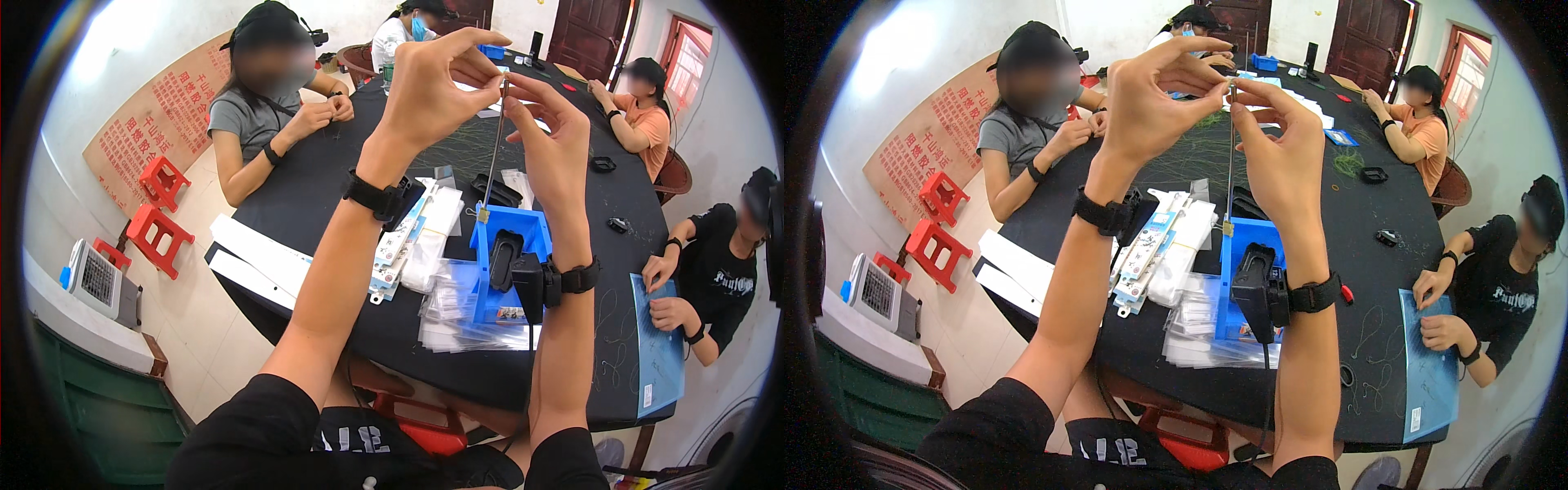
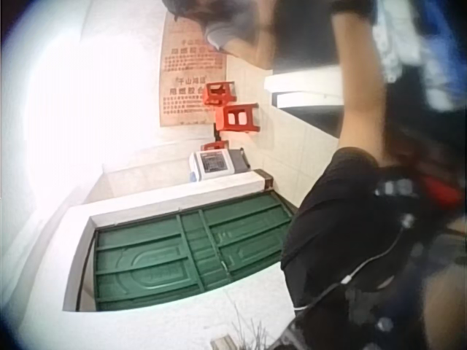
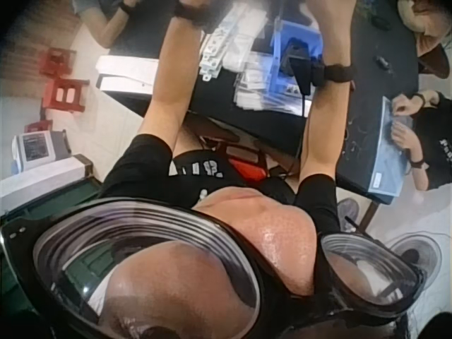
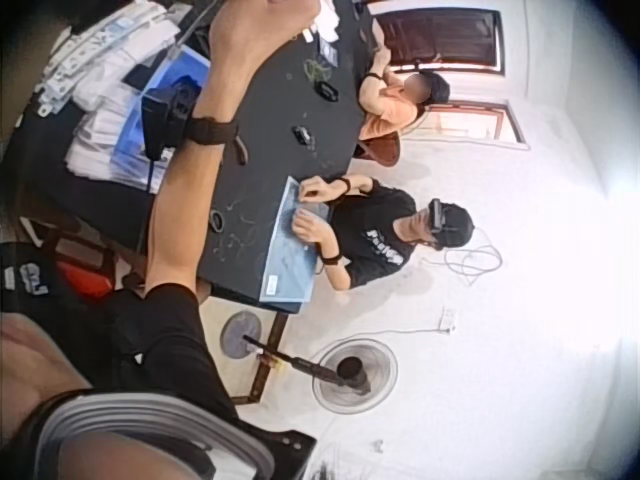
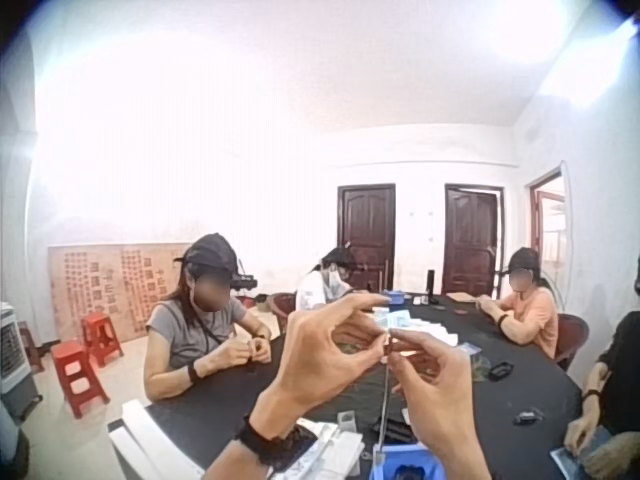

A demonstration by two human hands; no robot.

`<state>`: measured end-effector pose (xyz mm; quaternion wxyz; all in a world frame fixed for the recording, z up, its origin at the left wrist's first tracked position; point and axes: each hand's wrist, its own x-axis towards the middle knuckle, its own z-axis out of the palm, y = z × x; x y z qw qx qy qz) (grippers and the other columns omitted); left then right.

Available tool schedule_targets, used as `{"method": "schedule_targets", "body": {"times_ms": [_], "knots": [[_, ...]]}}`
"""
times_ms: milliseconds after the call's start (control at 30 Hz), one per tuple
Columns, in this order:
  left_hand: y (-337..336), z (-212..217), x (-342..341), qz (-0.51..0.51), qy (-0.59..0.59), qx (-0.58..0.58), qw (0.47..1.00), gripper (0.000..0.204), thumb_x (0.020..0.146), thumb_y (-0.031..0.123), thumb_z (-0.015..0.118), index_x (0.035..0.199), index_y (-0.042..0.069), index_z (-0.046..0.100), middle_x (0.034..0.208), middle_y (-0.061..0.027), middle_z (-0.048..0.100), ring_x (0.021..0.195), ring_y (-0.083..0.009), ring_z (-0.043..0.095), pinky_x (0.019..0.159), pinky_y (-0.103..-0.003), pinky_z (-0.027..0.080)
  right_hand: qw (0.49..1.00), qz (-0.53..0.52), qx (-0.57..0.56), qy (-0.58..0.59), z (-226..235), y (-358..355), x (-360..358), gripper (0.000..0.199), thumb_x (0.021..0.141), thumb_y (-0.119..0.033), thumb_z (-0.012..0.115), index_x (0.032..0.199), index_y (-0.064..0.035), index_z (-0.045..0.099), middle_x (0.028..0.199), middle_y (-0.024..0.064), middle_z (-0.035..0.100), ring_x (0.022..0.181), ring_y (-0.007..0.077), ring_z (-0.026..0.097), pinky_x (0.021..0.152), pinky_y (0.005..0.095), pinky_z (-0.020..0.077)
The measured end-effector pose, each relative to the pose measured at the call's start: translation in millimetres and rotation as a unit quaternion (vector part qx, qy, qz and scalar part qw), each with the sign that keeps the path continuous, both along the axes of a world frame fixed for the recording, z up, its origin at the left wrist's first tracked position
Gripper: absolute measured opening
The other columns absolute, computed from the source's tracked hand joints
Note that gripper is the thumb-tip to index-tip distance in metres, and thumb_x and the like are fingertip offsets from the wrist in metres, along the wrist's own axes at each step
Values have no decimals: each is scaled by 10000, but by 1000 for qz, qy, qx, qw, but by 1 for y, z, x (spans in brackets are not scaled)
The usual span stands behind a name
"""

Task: The recorder is assembling small fishing lures or components, using pliers and scissors to attach parts to fishing line at a workshop table.

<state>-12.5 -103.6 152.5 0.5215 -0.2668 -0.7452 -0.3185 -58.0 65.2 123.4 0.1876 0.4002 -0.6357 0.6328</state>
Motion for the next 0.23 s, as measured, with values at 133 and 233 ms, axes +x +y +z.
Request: {"method": "schedule_targets", "body": {"times_ms": [133, 233], "knots": [[0, 0, 0, 15, 4, -13, 1000, 416, 799, 43, 822, 1207, 52, 741, 881, -71, 794, 816, -151, 781, 787, -273, 635, 1000, 2, 6, 1, 1, 1, 2, 289, 972, -141, 691, 1241, -49, 739, 1073, 87, 747, 874, 120, 680, 647, 266, 587], [0, 0, 0, 26, 7, -19, 999, 423, 790, 62, 830, 1205, 61, 744, 859, -64, 792, 813, -152, 782, 784, -275, 634, 1000, 0, 8, 3, 1, 0, 2, 290, 973, -148, 696, 1243, -51, 738, 1072, 86, 747, 875, 121, 680, 647, 266, 588]]}}
